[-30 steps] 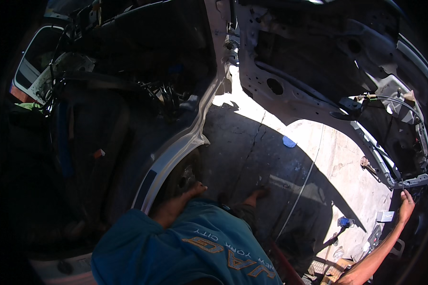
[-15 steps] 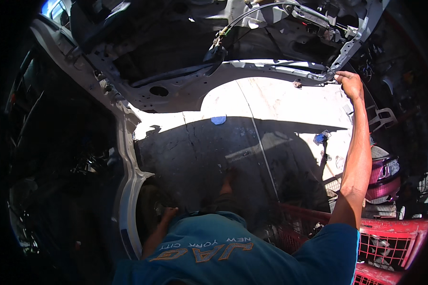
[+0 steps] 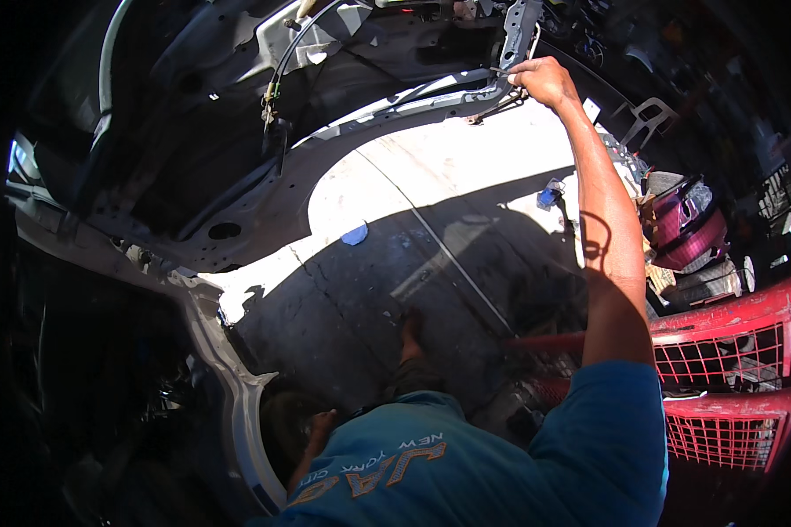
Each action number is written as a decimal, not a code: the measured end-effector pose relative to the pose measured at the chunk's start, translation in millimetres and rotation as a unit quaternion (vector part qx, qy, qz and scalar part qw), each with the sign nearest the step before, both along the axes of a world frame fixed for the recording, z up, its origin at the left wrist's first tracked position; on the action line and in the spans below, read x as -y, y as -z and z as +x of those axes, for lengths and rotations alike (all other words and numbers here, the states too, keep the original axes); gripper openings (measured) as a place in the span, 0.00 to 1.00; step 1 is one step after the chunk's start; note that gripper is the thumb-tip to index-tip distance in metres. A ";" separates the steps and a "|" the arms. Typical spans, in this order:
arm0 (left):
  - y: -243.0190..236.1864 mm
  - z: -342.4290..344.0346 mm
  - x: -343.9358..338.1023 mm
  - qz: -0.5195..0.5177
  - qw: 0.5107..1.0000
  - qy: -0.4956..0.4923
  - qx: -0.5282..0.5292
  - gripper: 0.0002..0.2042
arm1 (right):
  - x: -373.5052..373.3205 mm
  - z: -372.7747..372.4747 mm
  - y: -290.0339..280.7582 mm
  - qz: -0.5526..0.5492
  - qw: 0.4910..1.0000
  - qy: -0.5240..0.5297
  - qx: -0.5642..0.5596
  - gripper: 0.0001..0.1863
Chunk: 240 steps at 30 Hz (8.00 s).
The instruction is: The person uses a screwdriver to remove screws from the car door frame and then detaches the door panel. They continue to remove additional screws and manipulate the door components to separate the panel from the door structure.
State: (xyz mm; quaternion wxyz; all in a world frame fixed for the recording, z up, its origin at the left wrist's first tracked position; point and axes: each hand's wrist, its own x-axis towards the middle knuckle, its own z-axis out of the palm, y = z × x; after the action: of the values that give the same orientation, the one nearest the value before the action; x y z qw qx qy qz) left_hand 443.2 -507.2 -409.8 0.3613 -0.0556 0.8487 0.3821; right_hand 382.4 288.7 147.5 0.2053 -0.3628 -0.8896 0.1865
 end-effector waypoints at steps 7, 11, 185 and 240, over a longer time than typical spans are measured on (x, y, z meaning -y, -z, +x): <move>2.7 -4.9 -9.3 0.007 0.998 0.052 -0.045 0.27 | -2.9 0.1 0.9 -0.013 1.000 0.003 -0.005 0.17; 4.6 -4.3 -15.7 0.032 0.997 0.040 -0.054 0.27 | -7.6 -0.8 3.7 0.001 1.000 0.004 -0.006 0.16; -71.4 -157.1 -228.0 0.047 0.958 0.276 0.057 0.22 | 4.2 5.7 -0.6 -0.003 1.000 0.015 -0.009 0.15; -316.7 -70.2 -816.2 0.157 0.893 0.394 -0.154 0.64 | -2.2 1.3 4.6 0.072 0.996 -0.049 -0.010 0.16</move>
State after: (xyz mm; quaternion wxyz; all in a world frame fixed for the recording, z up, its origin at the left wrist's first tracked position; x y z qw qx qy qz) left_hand 372.9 309.0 -93.1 0.3512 0.3999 0.7749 0.3409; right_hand 383.6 290.9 142.9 0.2304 -0.3010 -0.9155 0.1350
